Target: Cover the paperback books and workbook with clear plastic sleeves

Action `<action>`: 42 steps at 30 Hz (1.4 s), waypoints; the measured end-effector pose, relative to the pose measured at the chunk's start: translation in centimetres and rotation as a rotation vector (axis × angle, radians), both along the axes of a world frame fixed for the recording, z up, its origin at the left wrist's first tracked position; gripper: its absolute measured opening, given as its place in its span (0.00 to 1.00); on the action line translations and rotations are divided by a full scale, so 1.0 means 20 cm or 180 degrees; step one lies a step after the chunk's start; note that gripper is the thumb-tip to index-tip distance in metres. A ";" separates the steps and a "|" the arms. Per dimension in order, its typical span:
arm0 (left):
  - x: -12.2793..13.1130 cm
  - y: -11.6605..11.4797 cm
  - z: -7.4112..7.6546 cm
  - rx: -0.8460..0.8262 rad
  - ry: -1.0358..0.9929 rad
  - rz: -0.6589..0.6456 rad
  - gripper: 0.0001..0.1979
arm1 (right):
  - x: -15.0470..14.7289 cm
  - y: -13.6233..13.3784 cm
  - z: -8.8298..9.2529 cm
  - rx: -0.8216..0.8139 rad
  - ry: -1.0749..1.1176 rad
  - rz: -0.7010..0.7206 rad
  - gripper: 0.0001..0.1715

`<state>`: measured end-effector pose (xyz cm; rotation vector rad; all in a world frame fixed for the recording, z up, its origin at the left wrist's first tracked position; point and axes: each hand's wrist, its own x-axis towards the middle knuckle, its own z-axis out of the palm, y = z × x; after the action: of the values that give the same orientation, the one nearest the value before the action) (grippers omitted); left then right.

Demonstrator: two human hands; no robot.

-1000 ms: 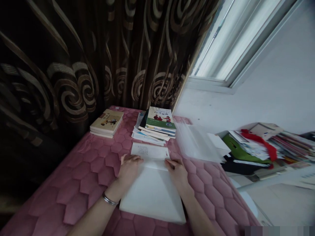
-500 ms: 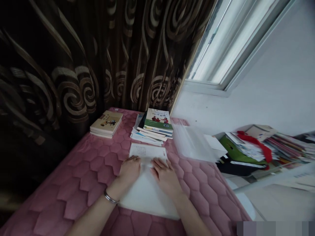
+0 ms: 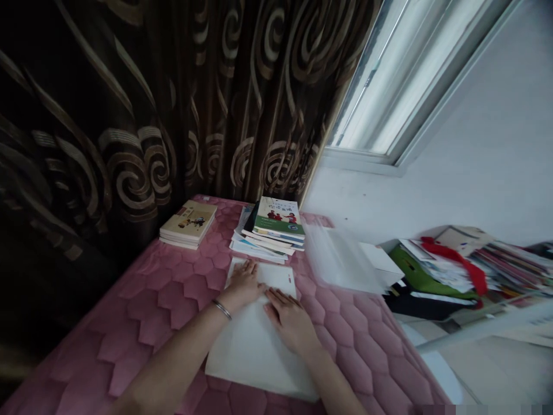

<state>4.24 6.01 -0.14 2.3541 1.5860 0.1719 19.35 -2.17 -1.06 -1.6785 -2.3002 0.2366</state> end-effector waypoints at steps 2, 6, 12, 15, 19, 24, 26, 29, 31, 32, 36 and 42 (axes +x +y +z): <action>-0.04 0.02 -0.01 -0.0015 -0.0041 -0.0015 0.33 | 0.00 0.00 -0.01 0.0027 0.0034 -0.0006 0.24; -0.13 0.04 -0.02 -0.0040 -0.0071 0.0001 0.31 | 0.01 0.01 -0.02 0.0091 0.0047 0.0014 0.24; -0.14 0.06 -0.04 -0.0051 -0.0009 0.0016 0.31 | -0.03 0.00 0.03 -0.0104 -0.0175 -0.0068 0.25; -0.14 0.07 -0.06 0.0029 -0.0001 0.0002 0.31 | -0.10 0.06 0.10 -0.0412 -0.0328 -0.0218 0.28; -0.14 0.08 -0.08 0.0029 0.0031 -0.0005 0.31 | -0.21 0.25 0.14 -0.0371 -0.0189 -0.0106 0.35; -0.15 0.07 -0.07 0.0035 -0.0036 -0.0028 0.31 | -0.28 0.42 0.08 -0.0829 -0.0003 0.0063 0.38; -0.15 0.07 -0.06 0.0011 0.0001 -0.0008 0.31 | -0.26 0.42 0.06 -0.0866 -0.0054 -0.0027 0.40; -0.14 0.06 -0.04 -0.0045 0.0066 -0.0009 0.31 | -0.17 0.39 0.04 -0.0845 -0.0227 -0.0359 0.41; -0.14 0.06 -0.03 -0.0096 0.0111 0.0004 0.32 | -0.08 0.37 0.03 -0.0841 -0.0327 -0.0714 0.40; -0.14 0.06 -0.03 -0.0128 0.0135 0.0023 0.33 | -0.05 0.36 0.03 -0.0838 -0.0357 -0.0873 0.40; -0.13 0.06 -0.01 -0.0201 0.0197 0.0046 0.33 | 0.04 0.35 0.01 -0.0792 -0.0411 -0.1091 0.41; -0.14 0.02 -0.01 0.0086 0.0202 0.0171 0.29 | 0.03 0.35 -0.01 -0.0869 -0.0466 -0.1132 0.38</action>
<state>1.43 6.49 -0.34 2.3605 1.6878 0.1321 20.01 4.86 -1.29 -2.2735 -2.0888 0.3746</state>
